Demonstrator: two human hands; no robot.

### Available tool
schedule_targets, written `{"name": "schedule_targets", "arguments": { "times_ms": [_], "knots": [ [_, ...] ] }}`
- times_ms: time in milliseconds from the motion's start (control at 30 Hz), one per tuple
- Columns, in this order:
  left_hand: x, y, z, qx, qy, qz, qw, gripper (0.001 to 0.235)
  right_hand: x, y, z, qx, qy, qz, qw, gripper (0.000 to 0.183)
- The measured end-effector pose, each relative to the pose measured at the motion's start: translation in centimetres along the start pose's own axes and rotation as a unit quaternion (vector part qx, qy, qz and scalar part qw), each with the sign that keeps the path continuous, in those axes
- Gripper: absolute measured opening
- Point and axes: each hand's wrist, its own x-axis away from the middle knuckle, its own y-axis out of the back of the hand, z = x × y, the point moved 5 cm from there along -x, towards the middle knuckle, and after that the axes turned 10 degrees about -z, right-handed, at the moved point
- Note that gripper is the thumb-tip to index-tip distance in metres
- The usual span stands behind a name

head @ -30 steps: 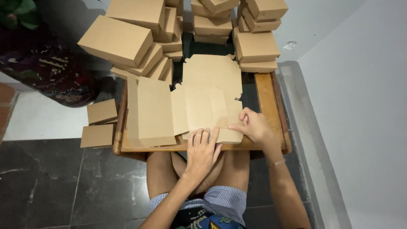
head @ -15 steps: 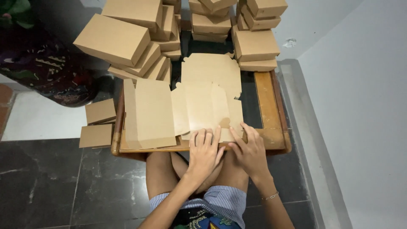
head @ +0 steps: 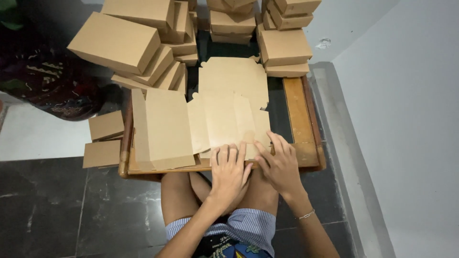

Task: Assembling cardboard boxes by folding pre-scored sheets and tucking flaps into place.

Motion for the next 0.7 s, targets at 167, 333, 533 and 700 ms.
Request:
{"name": "schedule_targets", "arguments": {
  "times_ms": [167, 333, 533, 700],
  "knots": [
    [-0.2, 0.3, -0.1, 0.010, 0.002, 0.004, 1.000, 0.059, -0.5, -0.2, 0.5, -0.040, 0.035, 0.000, 0.999, 0.043],
    [-0.1, 0.4, 0.0, 0.010, 0.005, -0.005, 1.000, 0.058, -2.1, 0.3, 1.1, -0.079, 0.038, 0.026, 0.996, 0.038],
    [0.5, -0.3, 0.0, -0.022, -0.009, -0.020, 1.000, 0.063, -2.4, 0.0, 0.6, -0.098, 0.019, 0.088, 0.991, 0.038],
    [0.8, -1.1, 0.1, -0.042, -0.010, -0.028, 0.999, 0.066, -2.1, -0.7, -0.1, -0.122, 0.006, 0.102, 0.987, 0.037]
  ]
}}
